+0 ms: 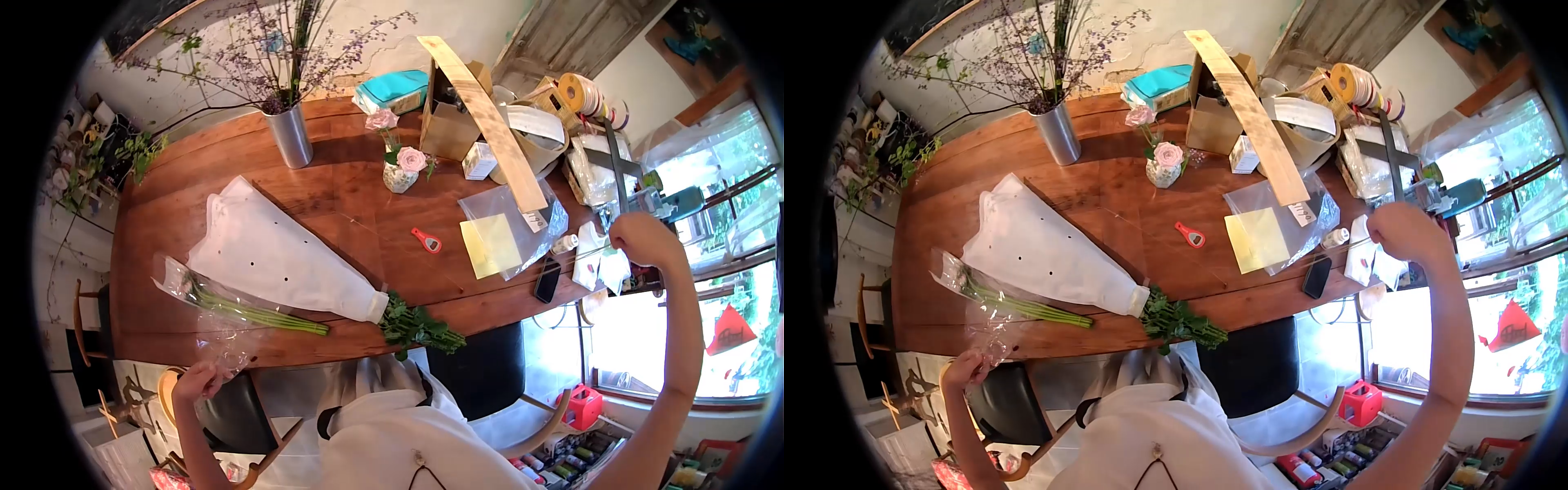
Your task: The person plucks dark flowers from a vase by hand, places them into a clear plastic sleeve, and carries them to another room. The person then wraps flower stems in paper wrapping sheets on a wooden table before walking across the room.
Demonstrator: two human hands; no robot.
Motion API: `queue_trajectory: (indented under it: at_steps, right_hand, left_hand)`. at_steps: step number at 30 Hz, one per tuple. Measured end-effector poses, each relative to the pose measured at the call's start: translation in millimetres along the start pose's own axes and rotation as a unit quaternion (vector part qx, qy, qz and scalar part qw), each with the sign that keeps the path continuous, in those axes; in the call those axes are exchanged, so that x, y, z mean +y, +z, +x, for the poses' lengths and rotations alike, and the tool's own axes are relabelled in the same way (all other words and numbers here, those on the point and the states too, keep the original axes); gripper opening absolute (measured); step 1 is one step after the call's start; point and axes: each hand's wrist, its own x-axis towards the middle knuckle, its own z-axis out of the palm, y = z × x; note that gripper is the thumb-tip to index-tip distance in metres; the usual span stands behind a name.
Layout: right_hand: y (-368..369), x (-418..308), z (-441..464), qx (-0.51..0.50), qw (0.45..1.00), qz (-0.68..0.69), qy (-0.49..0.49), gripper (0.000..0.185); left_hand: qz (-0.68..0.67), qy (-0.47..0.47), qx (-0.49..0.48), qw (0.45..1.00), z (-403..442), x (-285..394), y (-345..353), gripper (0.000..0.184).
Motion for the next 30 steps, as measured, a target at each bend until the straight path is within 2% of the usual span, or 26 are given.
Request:
queue_trajectory:
  at_steps: [2,4,5,8,10,12,14,16,17,18,19,20,21,22,23,26,27,30]
  right_hand:
    - [-32,-31,22,-0.011,0.986,-0.163,-0.032,0.007]
    - [-25,-71,66,0.04,0.962,-0.245,-0.113,0.004]
    - [-5,-94,96,-0.014,0.938,-0.321,-0.134,0.005]
    - [21,-217,161,-0.079,0.86,-0.441,-0.245,0.02]
    - [124,-271,236,0.019,0.806,-0.54,-0.241,0.02]
    - [115,-320,248,0.001,0.716,-0.595,-0.364,0.024]
    - [176,-355,305,0.081,0.723,-0.575,-0.374,0.021]
    - [192,-356,329,0.12,0.769,-0.399,-0.484,0.02]
    - [165,-359,321,0.111,0.777,-0.36,-0.504,0.02]
    - [158,-362,322,0.196,0.802,-0.244,-0.508,0.018]
    - [124,-366,307,0.189,0.827,-0.146,-0.509,0.012]
    - [96,-365,295,0.175,0.836,0.031,-0.52,0.008]
    - [63,-363,268,0.222,0.808,0.245,-0.488,0.011]
    - [24,-360,241,0.166,0.791,0.402,-0.43,0.011]
    - [-7,-354,218,0.105,0.751,0.547,-0.354,0.011]
    - [-45,-331,175,-0.096,0.651,0.654,-0.374,0.012]
    - [-47,-324,169,-0.103,0.693,0.596,-0.392,0.013]
    - [-53,-306,146,-0.154,0.75,0.51,-0.392,0.014]
  left_hand:
    - [-0.058,0.081,-0.011,0.995,-1,-16,8,0.039]
    - [-0.118,0.112,0.043,0.986,9,-33,27,0.042]
    - [-0.147,0.127,0.07,0.978,13,-37,39,0.043]
    - [-0.188,0.197,0.014,0.962,18,-31,81,0.048]
    - [-0.203,0.214,-0.004,0.955,20,-35,102,0.051]
    - [-0.228,0.218,-0.014,0.949,20,-45,113,0.05]
    - [-0.244,0.197,0.018,0.949,14,-45,124,0.048]
    - [-0.219,0.179,0.063,0.957,0,-33,134,0.042]
    - [-0.206,0.166,0.083,0.961,-5,-28,136,0.039]
    - [-0.192,0.17,0.071,0.964,-10,-25,136,0.038]
    - [-0.177,0.175,0.056,0.967,-12,-24,133,0.036]
    - [-0.159,0.182,0.037,0.97,-11,-23,130,0.034]
    - [-0.18,0.172,0.011,0.968,-10,-22,128,0.027]
    - [-0.167,0.166,0.001,0.972,-9,-19,127,0.026]
    - [-0.152,0.159,-0.013,0.975,-6,-14,126,0.024]
    - [-0.105,0.135,-0.04,0.984,11,5,128,0.022]
    - [-0.086,0.127,-0.048,0.987,17,14,129,0.022]
    - [-0.024,0.129,-0.055,0.99,32,43,134,0.022]
